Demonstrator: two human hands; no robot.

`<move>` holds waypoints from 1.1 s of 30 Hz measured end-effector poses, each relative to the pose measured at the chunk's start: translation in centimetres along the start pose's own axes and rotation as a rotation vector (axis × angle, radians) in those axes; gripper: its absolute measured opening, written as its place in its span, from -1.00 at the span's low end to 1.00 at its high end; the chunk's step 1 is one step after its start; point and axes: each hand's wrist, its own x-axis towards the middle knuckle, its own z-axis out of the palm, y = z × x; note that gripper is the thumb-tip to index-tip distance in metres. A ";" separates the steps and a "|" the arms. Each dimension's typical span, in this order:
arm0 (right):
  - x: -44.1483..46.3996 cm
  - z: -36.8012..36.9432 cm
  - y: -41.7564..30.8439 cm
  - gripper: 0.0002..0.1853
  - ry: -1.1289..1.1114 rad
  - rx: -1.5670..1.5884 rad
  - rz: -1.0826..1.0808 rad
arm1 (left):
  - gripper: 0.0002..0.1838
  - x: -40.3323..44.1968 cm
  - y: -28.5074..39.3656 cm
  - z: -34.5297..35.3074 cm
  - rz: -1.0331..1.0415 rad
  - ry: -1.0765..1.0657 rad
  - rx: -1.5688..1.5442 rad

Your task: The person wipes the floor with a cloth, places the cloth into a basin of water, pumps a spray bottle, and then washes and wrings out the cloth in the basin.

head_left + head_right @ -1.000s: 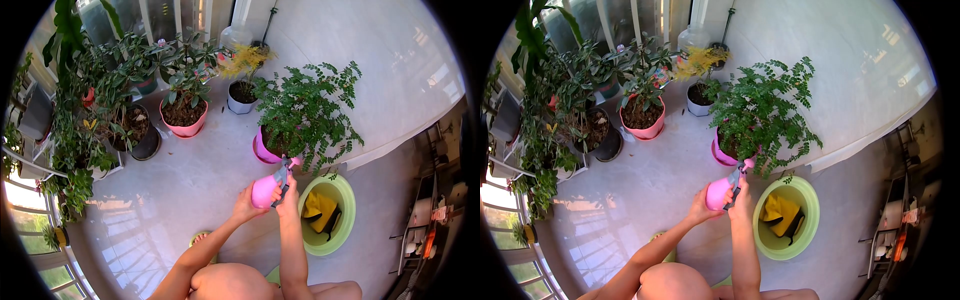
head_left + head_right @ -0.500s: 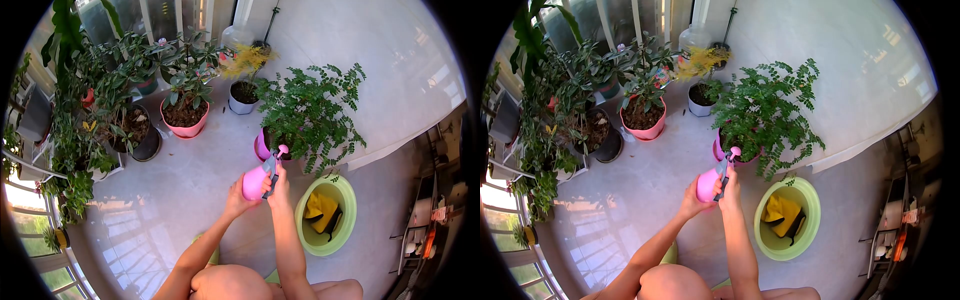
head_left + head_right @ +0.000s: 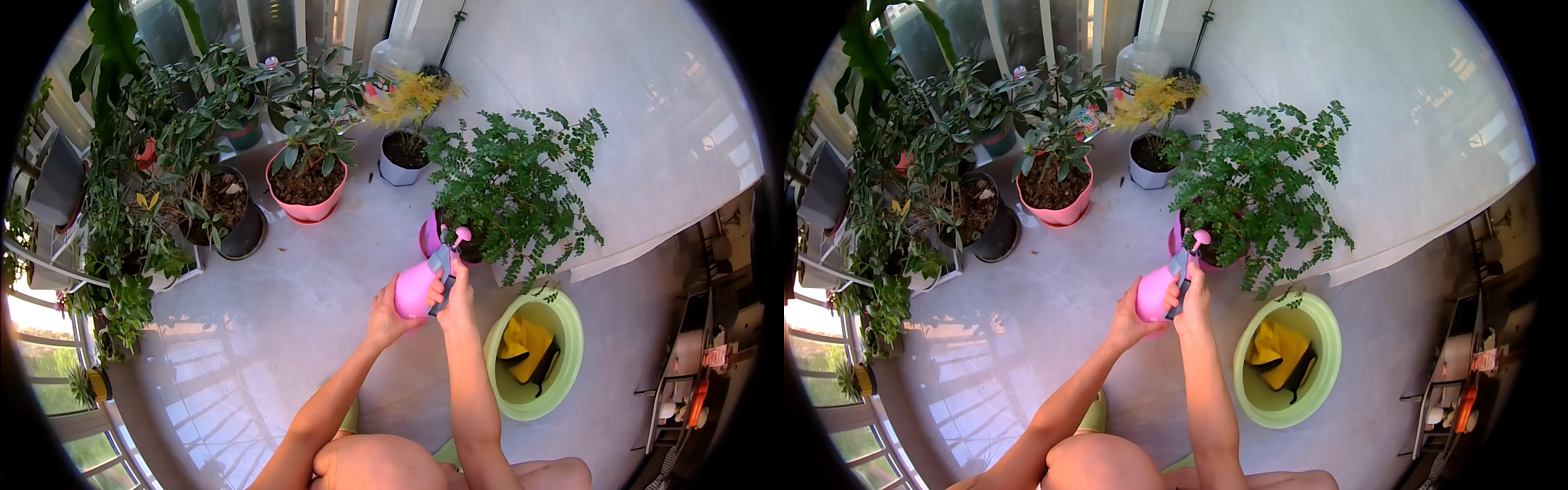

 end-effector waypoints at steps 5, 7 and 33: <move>-0.1 0.0 0.2 -0.56 0.000 -0.015 0.003 | 0.23 -0.3 0.3 -0.3 -0.016 -0.002 -0.009; -0.3 0.1 0.3 -0.55 0.007 -0.031 -0.001 | 0.23 -0.6 0.4 -0.4 -0.029 0.001 0.011; -3.6 -7.1 -0.8 -0.55 0.129 0.078 -0.006 | 0.22 -3.5 2.1 4.0 0.000 -0.190 0.074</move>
